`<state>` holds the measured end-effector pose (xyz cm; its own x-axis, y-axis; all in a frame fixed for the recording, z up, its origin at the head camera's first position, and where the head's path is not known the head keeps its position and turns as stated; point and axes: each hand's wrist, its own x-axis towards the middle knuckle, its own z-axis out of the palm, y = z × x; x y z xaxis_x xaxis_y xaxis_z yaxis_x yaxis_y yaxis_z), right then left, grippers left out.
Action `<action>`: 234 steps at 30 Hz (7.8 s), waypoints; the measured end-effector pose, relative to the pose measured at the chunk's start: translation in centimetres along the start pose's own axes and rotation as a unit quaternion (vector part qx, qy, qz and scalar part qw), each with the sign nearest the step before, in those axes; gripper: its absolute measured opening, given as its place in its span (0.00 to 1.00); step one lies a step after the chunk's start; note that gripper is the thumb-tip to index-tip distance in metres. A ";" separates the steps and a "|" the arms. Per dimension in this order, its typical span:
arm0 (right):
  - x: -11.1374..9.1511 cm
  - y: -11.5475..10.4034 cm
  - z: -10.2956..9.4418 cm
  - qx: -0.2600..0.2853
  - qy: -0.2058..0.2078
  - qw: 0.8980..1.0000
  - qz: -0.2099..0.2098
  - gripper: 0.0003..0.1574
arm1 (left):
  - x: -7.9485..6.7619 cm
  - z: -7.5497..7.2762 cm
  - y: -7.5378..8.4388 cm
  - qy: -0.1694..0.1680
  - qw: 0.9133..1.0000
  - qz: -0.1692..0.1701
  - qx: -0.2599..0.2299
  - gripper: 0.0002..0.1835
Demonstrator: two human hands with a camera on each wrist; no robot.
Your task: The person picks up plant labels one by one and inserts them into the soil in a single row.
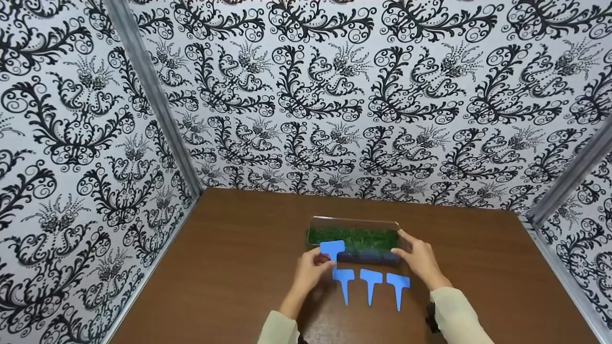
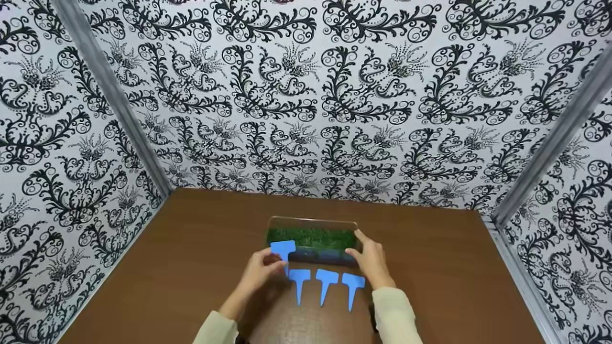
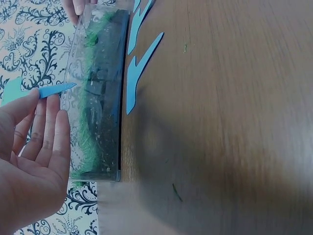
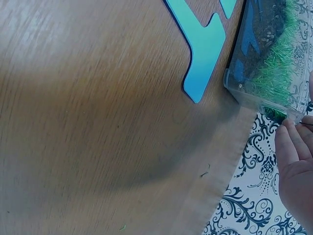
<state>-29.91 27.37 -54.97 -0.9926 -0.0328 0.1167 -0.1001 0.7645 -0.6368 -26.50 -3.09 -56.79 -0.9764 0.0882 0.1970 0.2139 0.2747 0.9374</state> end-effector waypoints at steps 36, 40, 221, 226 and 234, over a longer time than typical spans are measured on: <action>0.0 0.2 0.0 0.016 -0.013 1.000 0.006 0.41 | 0.5 0.6 0.7 -0.019 1.000 0.020 -0.002 0.08; -0.1 0.2 0.0 0.014 -0.008 1.000 0.000 0.41 | 0.6 0.7 0.9 -0.020 0.999 0.029 0.005 0.08; -0.2 0.7 0.7 0.041 0.037 0.998 -0.014 0.39 | 7.7 6.8 4.3 -0.061 0.991 0.076 0.091 0.04; -0.1 0.6 0.7 0.044 0.042 0.998 -0.014 0.38 | 7.8 7.0 4.2 -0.058 0.991 0.084 0.091 0.04; -0.1 0.6 0.8 0.041 0.048 0.998 -0.013 0.37 | 8.1 7.4 4.1 -0.060 0.991 0.086 0.088 0.03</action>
<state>-29.96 27.31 -55.99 -0.9790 0.0124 0.2036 -0.1348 0.7094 -0.6918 -33.28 5.80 -53.44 -0.9170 0.2590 0.3033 0.3886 0.4083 0.8260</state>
